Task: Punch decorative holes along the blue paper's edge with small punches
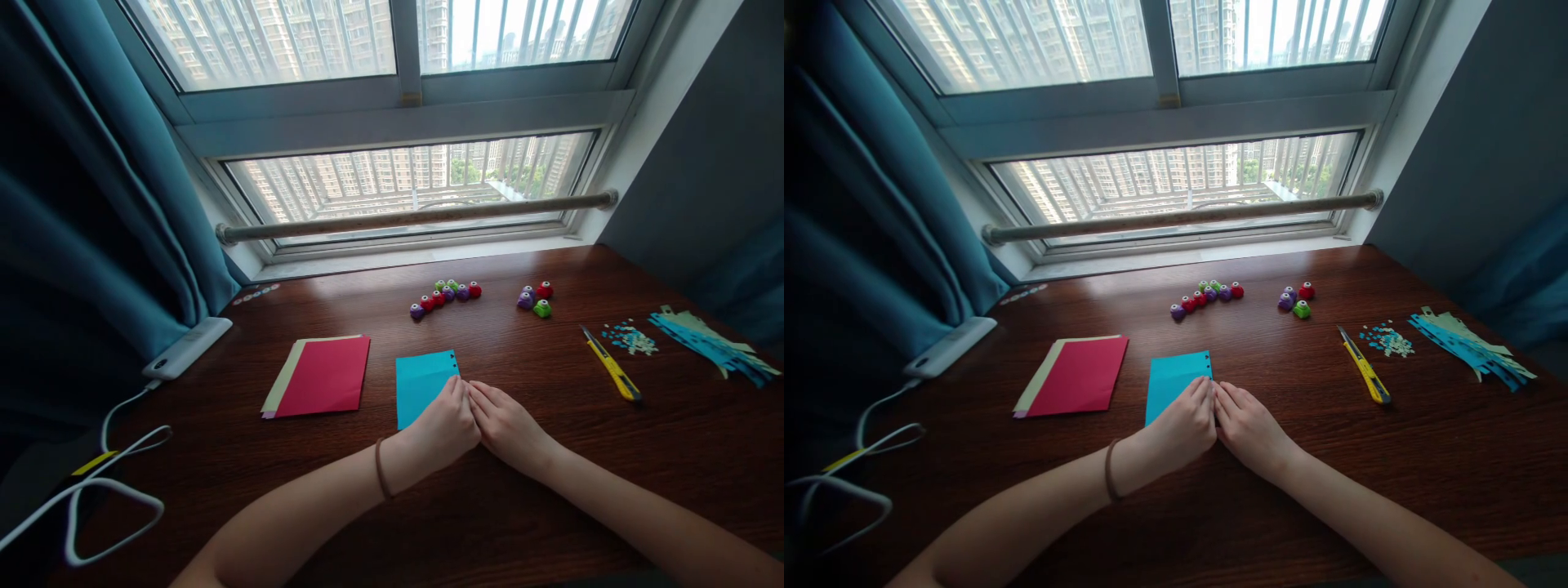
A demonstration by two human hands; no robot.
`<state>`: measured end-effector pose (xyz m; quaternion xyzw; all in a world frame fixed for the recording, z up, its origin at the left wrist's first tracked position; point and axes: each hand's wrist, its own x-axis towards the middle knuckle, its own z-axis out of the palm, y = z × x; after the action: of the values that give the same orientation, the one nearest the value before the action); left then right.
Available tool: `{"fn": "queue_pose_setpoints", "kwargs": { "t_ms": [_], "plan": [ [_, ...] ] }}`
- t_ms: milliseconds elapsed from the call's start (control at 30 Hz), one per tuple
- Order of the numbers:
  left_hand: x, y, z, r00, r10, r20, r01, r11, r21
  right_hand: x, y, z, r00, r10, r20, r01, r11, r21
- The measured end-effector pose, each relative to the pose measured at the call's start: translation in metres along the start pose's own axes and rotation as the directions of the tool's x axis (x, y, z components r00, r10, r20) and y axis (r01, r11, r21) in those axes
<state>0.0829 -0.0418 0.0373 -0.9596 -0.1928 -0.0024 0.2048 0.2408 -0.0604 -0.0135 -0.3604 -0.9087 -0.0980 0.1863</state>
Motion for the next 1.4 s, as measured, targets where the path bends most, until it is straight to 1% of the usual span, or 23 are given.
{"fn": "queue_pose_setpoints", "kwargs": {
  "t_ms": [67, 133, 200, 267, 300, 400, 467, 567, 633, 700, 767, 833, 867, 900, 933, 967, 1000, 1067, 1133, 1200, 1300, 1400],
  "plan": [
    [-0.003, -0.004, 0.004, 1.000, -0.015, 0.002, 0.015, 0.998, -0.061, 0.001, 0.000, -0.002, 1.000, 0.010, -0.012, -0.009, 1.000, 0.028],
    [-0.008, -0.012, 0.007, 0.999, -0.040, -0.011, 0.037, 0.981, -0.190, 0.004, 0.000, -0.005, 0.999, 0.034, -0.032, -0.031, 0.997, 0.070],
    [-0.014, -0.023, 0.009, 0.997, -0.081, -0.020, 0.067, 0.926, -0.373, 0.005, 0.000, -0.009, 0.996, 0.067, -0.052, -0.060, 0.990, 0.124],
    [-0.021, -0.034, 0.011, 0.993, -0.115, -0.023, 0.088, 0.863, -0.497, 0.006, 0.001, -0.011, 0.993, 0.099, -0.067, -0.085, 0.978, 0.188],
    [-0.026, -0.039, 0.013, 0.991, -0.129, -0.021, 0.099, 0.846, -0.523, 0.007, 0.002, -0.012, 0.991, 0.115, -0.074, -0.095, 0.969, 0.228],
    [-0.041, -0.046, 0.026, 0.974, -0.224, 0.029, 0.205, 0.825, -0.527, 0.006, 0.005, -0.011, 0.981, 0.178, -0.078, -0.136, 0.916, 0.378],
    [-0.050, -0.047, 0.037, 0.966, -0.249, 0.075, 0.251, 0.815, -0.522, 0.005, 0.007, -0.008, 0.972, 0.229, -0.059, -0.176, 0.866, 0.469],
    [-0.058, -0.045, 0.048, 0.960, -0.260, 0.102, 0.274, 0.808, -0.521, 0.003, 0.013, -0.005, 0.942, 0.333, -0.031, -0.263, 0.796, 0.546],
    [-0.060, -0.045, 0.051, 0.960, -0.259, 0.105, 0.275, 0.808, -0.521, 0.001, 0.020, -0.004, 0.893, 0.448, -0.040, -0.345, 0.739, 0.579],
    [-0.060, -0.045, 0.050, 0.961, -0.255, 0.104, 0.270, 0.808, -0.524, 0.000, 0.028, -0.003, 0.811, 0.583, -0.042, -0.430, 0.644, 0.632],
    [-0.060, -0.046, 0.049, 0.963, -0.252, 0.100, 0.266, 0.808, -0.526, -0.001, 0.036, -0.002, 0.721, 0.693, -0.002, -0.485, 0.505, 0.714],
    [-0.060, -0.047, 0.048, 0.963, -0.250, 0.100, 0.264, 0.808, -0.526, -0.001, 0.044, 0.000, 0.651, 0.757, 0.060, -0.485, 0.354, 0.800],
    [-0.060, -0.047, 0.047, 0.964, -0.248, 0.101, 0.263, 0.808, -0.527, -0.001, 0.047, 0.001, 0.629, 0.773, 0.088, -0.473, 0.291, 0.832],
    [-0.061, -0.047, 0.047, 0.964, -0.246, 0.102, 0.262, 0.808, -0.528, -0.002, 0.051, 0.003, 0.615, 0.781, 0.109, -0.463, 0.245, 0.852],
    [-0.061, -0.047, 0.047, 0.964, -0.245, 0.101, 0.261, 0.807, -0.529, -0.003, 0.056, 0.005, 0.605, 0.788, 0.118, -0.458, 0.223, 0.861],
    [-0.061, -0.048, 0.046, 0.964, -0.246, 0.098, 0.260, 0.807, -0.531, -0.004, 0.061, 0.007, 0.597, 0.794, 0.114, -0.463, 0.225, 0.858],
    [-0.061, -0.048, 0.046, 0.964, -0.249, 0.093, 0.260, 0.806, -0.531, -0.005, 0.068, 0.008, 0.589, 0.802, 0.097, -0.477, 0.248, 0.843],
    [-0.061, -0.047, 0.045, 0.962, -0.261, 0.079, 0.262, 0.806, -0.531, -0.009, 0.086, 0.010, 0.571, 0.821, 0.024, -0.526, 0.343, 0.778],
    [-0.061, -0.047, 0.045, 0.961, -0.271, 0.061, 0.261, 0.808, -0.528, -0.012, 0.107, 0.010, 0.559, 0.827, -0.062, -0.587, 0.447, 0.675],
    [-0.061, -0.048, 0.045, 0.961, -0.274, 0.048, 0.258, 0.811, -0.525, -0.015, 0.131, 0.009, 0.555, 0.823, -0.122, -0.633, 0.514, 0.579],
    [-0.061, -0.048, 0.046, 0.960, -0.277, 0.042, 0.258, 0.814, -0.521, -0.016, 0.161, 0.008, 0.552, 0.819, -0.157, -0.681, 0.551, 0.482],
    [-0.062, -0.048, 0.047, 0.959, -0.279, 0.046, 0.263, 0.816, -0.515, -0.013, 0.182, 0.009, 0.546, 0.821, -0.167, -0.730, 0.564, 0.386]
  ]
}}
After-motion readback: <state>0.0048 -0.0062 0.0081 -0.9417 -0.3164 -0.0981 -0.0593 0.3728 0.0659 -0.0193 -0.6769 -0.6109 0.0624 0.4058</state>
